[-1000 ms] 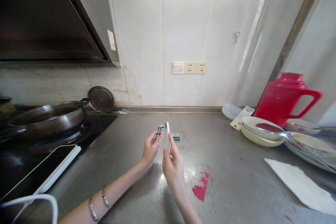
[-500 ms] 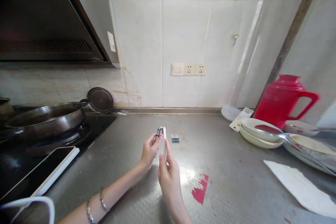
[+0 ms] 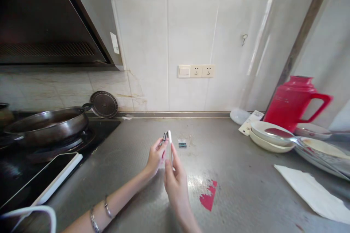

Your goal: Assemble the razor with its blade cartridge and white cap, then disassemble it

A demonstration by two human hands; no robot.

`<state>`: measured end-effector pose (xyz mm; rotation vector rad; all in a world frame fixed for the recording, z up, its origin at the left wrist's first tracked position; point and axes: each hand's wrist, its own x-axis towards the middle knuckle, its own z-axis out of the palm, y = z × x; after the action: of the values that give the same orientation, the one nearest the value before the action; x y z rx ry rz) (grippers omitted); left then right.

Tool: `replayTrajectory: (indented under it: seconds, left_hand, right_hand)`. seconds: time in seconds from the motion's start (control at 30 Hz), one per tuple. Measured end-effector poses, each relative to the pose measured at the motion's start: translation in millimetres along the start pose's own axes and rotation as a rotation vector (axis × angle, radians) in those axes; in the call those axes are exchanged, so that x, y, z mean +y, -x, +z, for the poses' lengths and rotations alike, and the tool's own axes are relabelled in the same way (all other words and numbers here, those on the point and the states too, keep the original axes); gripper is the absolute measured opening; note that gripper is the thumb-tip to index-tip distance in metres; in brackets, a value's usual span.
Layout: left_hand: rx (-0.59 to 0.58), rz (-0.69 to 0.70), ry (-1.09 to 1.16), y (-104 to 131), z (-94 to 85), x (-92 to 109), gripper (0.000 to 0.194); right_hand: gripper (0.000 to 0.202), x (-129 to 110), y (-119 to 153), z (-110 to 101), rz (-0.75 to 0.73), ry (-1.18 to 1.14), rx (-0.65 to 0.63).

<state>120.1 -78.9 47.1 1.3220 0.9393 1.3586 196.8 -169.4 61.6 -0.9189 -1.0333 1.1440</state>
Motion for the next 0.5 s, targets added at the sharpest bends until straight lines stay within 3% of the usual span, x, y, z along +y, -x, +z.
replayTrajectory:
  seconds: [0.2,0.5]
  left_hand:
    - [-0.048,-0.053,0.078,-6,-2.4,-8,0.044]
    - [-0.123,-0.095,0.029,-4,0.9,-3,0.036]
  right_hand:
    - [0.073,-23,-12,-19,-0.04,-0.011,0.096]
    - [0.067,-22,-21,-34,-0.088,0.085,0.062]
